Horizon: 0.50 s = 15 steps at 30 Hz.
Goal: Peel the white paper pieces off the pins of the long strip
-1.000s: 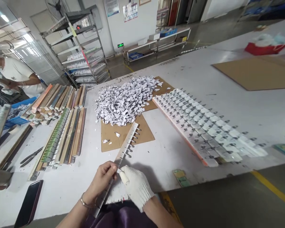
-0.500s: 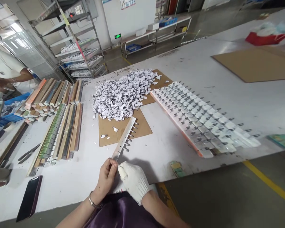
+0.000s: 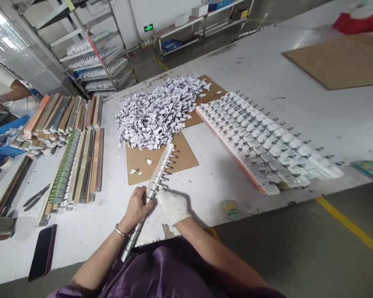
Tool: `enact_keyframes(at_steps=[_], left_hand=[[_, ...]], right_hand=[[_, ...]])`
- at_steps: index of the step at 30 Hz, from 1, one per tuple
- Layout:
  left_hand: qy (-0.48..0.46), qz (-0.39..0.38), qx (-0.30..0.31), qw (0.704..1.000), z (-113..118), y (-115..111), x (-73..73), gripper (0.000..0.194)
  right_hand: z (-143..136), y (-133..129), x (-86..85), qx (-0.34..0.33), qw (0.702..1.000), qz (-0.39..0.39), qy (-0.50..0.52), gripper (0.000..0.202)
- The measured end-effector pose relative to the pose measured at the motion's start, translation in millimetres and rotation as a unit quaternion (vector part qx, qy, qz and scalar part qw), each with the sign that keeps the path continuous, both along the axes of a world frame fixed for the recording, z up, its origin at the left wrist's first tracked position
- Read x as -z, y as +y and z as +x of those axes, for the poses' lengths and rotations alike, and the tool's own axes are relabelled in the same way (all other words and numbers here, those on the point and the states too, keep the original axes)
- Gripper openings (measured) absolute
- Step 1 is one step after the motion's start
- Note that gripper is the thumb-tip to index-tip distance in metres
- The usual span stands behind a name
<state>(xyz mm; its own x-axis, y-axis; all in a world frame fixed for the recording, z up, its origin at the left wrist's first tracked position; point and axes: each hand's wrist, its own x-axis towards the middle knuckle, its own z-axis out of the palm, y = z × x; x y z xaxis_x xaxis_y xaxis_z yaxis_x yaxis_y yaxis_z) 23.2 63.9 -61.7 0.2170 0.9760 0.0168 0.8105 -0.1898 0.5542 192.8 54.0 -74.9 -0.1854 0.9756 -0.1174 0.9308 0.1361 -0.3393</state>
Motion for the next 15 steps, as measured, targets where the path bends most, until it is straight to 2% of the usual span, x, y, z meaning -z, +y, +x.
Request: enact_keyframes(at_steps=[8,15], left_hand=[[-0.020,-0.017,0.002,1.000,2.7,-0.8,2.0,0.037],[-0.018,-0.018,-0.004,1.000,4.8,-1.8,0.3,0.035]], right_hand=[[-2.3,9.1,-5.6,-0.054,0.997,-0.048,0.023,0.027],[-2.8,12.2,-8.3,-0.049,0.996,-0.075,0.008,0.030]])
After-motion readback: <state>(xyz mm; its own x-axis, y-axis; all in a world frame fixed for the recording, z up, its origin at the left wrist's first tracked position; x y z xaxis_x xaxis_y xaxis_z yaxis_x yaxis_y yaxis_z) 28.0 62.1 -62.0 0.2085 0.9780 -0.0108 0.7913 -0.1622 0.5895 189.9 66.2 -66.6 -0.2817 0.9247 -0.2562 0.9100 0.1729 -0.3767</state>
